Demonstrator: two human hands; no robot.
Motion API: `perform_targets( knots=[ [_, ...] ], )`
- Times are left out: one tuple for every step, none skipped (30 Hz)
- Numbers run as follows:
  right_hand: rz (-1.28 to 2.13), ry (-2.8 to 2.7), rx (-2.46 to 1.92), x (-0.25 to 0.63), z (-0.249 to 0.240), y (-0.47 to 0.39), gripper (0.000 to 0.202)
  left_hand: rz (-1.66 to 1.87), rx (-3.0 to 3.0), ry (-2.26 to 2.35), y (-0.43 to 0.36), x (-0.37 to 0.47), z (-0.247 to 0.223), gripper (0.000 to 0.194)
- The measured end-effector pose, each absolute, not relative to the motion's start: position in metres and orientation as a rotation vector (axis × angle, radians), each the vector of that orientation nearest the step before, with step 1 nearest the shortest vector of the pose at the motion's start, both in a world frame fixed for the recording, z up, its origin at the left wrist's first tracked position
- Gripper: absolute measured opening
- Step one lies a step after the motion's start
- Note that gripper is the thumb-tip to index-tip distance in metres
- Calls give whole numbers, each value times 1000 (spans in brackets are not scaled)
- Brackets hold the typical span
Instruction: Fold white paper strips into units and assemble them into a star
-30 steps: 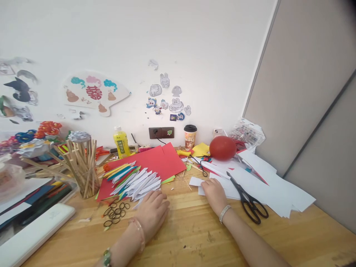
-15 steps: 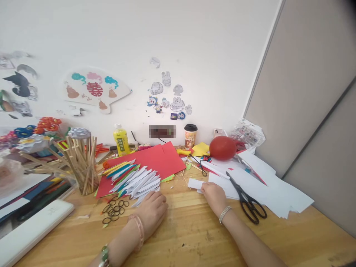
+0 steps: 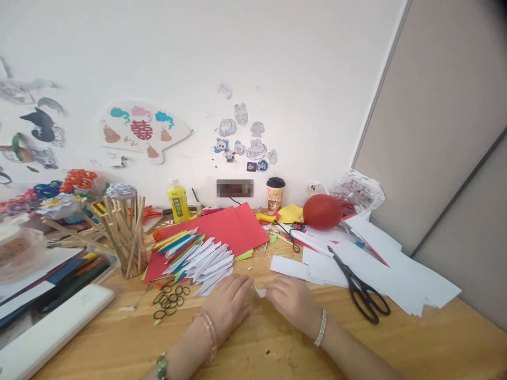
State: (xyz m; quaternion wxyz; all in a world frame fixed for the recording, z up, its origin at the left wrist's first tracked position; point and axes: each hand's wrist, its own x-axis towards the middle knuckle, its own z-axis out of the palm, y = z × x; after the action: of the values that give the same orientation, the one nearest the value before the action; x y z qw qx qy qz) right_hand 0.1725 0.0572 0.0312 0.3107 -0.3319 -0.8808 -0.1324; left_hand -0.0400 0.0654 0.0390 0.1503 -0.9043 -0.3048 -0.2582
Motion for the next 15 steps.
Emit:
perform_targets(
  knots=[
    [-334,-2375,-817,168,31,55,19,-717,-2609,-902,64,-39,41,24],
    [-312,-2416,-797,165,31,53,19,-687,-2620,-928,63,-39,42,18],
    [-279,-2456,-800,163,31,52,19,-649,-2631,-953,63,-39,43,13],
    [-238,-2490,-821,163,32,51,18,-604,-2647,-958,63,-39,44,10],
    [-191,-2519,-847,164,33,51,17,-556,-2666,-942,63,-39,44,11],
    [-142,-2543,-870,165,34,51,16,-505,-2687,-910,62,-39,43,13],
    [-96,-2562,-889,167,35,51,14,-449,-2713,-875,62,-39,42,16],
    [-54,-2576,-904,169,35,51,13,-397,-2737,-842,62,-40,42,19],
    [-17,-2585,-914,171,35,52,13,-345,-2760,-818,61,-40,41,21],
    [17,-2591,-920,172,35,52,12,-301,-2779,-808,61,-40,41,22],
    [53,-2591,-926,173,35,53,11,-270,-2796,-811,60,-41,41,23],
    [90,-2581,-938,174,36,53,10,-250,-2812,-816,59,-41,42,23],
    [130,-2558,-960,174,36,53,9,-241,-2828,-840,58,-41,43,24],
    [171,-2526,-993,174,36,52,8,-239,-2848,-883,57,-41,45,23],
    [215,-2488,-1034,174,37,52,7,-238,-2880,-939,56,-40,47,22]
  ],
)
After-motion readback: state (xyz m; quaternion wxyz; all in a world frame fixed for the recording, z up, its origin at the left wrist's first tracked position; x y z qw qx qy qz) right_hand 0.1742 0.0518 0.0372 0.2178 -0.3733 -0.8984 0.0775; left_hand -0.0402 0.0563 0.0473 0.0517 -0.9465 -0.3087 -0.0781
